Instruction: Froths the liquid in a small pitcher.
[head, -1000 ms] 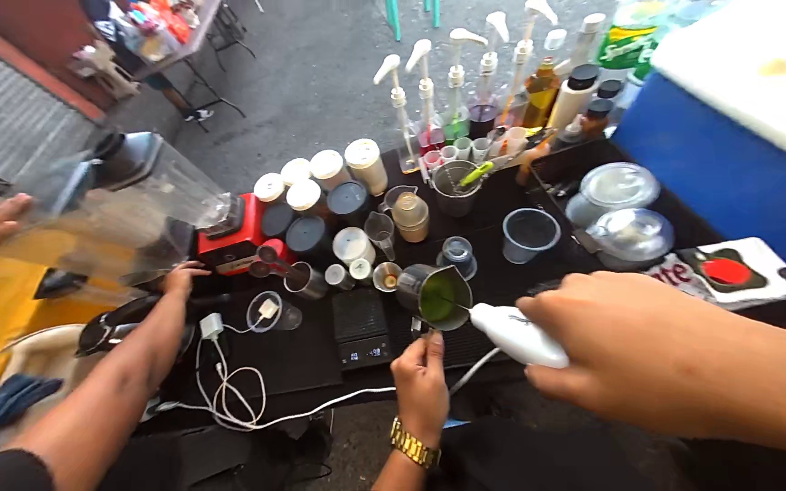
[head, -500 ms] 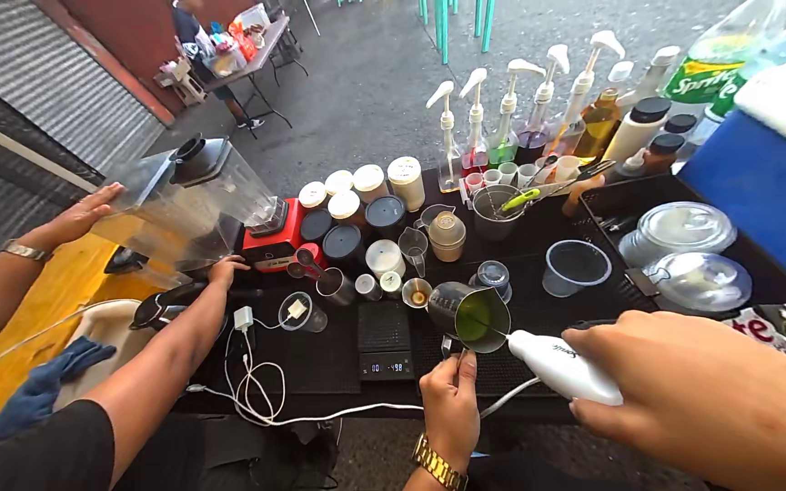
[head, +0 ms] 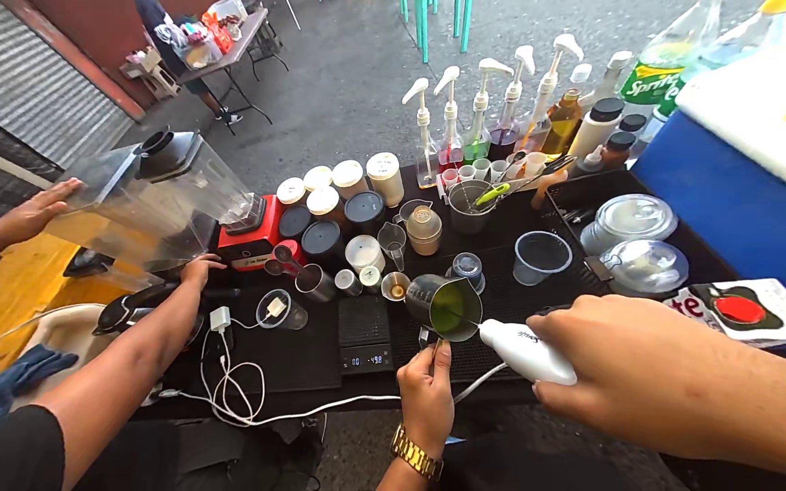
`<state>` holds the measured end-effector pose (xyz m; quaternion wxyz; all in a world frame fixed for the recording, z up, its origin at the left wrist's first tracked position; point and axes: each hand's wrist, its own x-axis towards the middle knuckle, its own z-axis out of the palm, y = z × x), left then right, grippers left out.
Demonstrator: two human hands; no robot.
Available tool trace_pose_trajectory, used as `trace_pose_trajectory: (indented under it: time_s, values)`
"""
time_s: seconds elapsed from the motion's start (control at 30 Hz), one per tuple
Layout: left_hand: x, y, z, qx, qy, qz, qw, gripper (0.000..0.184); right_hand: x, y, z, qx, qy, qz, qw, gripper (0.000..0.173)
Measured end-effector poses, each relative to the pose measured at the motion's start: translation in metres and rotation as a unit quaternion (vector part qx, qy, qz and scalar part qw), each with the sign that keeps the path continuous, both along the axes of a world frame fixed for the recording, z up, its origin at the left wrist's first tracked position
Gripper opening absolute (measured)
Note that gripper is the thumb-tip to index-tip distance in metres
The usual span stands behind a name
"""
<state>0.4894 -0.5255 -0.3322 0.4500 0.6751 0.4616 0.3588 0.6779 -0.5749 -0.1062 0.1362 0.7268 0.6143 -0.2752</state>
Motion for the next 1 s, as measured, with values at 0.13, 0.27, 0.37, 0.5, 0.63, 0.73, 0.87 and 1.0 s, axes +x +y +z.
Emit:
trace_pose_trajectory:
  time_s: [0.13, 0.27, 0.37, 0.5, 0.63, 0.73, 0.87, 1.0]
  values:
    - [0.0, -0.001, -0.001, 0.004, 0.002, 0.004, 1.0, 0.034, -0.001, -0.001, 0.001, -0.005, -0.004, 0.001, 1.0, 0.038]
    - [0.0, -0.005, -0.001, -0.005, -0.004, 0.002, 1.0, 0.033, -0.001, -0.004, 0.001, -0.01, -0.005, 0.0, 1.0, 0.039]
    - [-0.002, -0.005, 0.0, -0.01, -0.002, 0.004, 1.0, 0.034, 0.0, -0.005, -0.004, 0.011, -0.008, 0.01, 1.0, 0.042]
    - [-0.001, -0.008, 0.001, -0.005, -0.003, 0.008, 1.0, 0.036, 0.0, -0.005, -0.003, -0.001, -0.012, 0.015, 1.0, 0.045]
    - [-0.001, -0.01, -0.001, -0.008, -0.002, 0.013, 1.0, 0.037, 0.0, -0.005, -0.002, -0.004, -0.009, 0.022, 1.0, 0.046]
    - [0.0, -0.013, -0.002, -0.006, -0.002, 0.016, 1.0, 0.037, 0.001, -0.006, -0.001, -0.008, -0.009, 0.023, 1.0, 0.046]
    - [0.0, -0.014, 0.003, -0.012, 0.004, 0.016, 1.0, 0.038, 0.002, -0.008, 0.0, 0.004, -0.006, 0.029, 1.0, 0.045]
    - [0.0, -0.013, 0.004, -0.008, 0.01, 0.012, 1.0, 0.038, 0.001, -0.01, 0.003, 0.007, -0.005, 0.031, 0.999, 0.043]
